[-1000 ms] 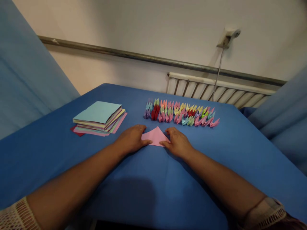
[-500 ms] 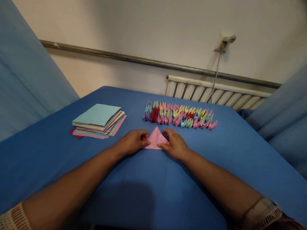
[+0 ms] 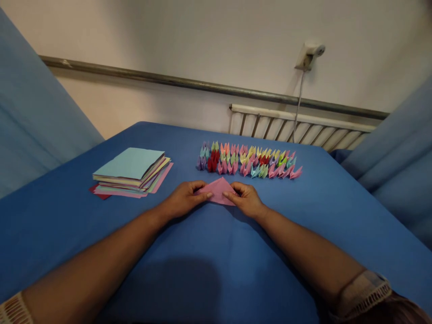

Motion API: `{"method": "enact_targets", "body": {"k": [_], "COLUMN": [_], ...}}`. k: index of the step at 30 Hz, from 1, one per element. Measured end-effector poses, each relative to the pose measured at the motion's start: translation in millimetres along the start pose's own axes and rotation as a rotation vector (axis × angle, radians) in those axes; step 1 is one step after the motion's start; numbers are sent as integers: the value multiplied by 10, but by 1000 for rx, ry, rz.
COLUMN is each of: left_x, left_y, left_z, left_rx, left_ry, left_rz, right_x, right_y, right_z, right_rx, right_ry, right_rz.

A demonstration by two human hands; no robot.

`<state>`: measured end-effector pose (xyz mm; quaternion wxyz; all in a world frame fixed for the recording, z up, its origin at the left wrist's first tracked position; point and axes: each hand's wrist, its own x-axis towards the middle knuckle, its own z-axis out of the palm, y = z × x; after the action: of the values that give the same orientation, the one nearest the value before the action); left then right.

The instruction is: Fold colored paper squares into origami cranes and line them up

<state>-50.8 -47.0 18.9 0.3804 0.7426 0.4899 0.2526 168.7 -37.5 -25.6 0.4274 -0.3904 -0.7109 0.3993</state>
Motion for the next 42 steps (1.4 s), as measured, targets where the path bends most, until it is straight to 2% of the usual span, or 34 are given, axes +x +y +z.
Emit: {"method": "enact_targets", "body": {"k": [5, 18, 25, 32, 36, 42], "left_x": [-10, -32, -33, -50, -55, -23], "left_y": [-40, 43, 25, 28, 37, 16], "left_z": [0, 6, -6, 3, 12, 10], "left_rx": [26, 6, -16, -122, -58, 116], "left_ry": [16, -8, -22, -96, -100, -27], "left_rz": [-22, -21, -36, -52, -34, 3], "right_x": [-5, -6, -13, -16, -11, -12], "right_y": [-4, -6, -10, -23, -1, 42], "right_z": [-5, -18, -16, -17, -13, 0], "right_rx": [-10, -123, -86, -16, -25, -150], "right_ry": [-8, 46, 43, -62, -40, 41], "right_rz": [15, -12, 2, 12, 40, 11]}}
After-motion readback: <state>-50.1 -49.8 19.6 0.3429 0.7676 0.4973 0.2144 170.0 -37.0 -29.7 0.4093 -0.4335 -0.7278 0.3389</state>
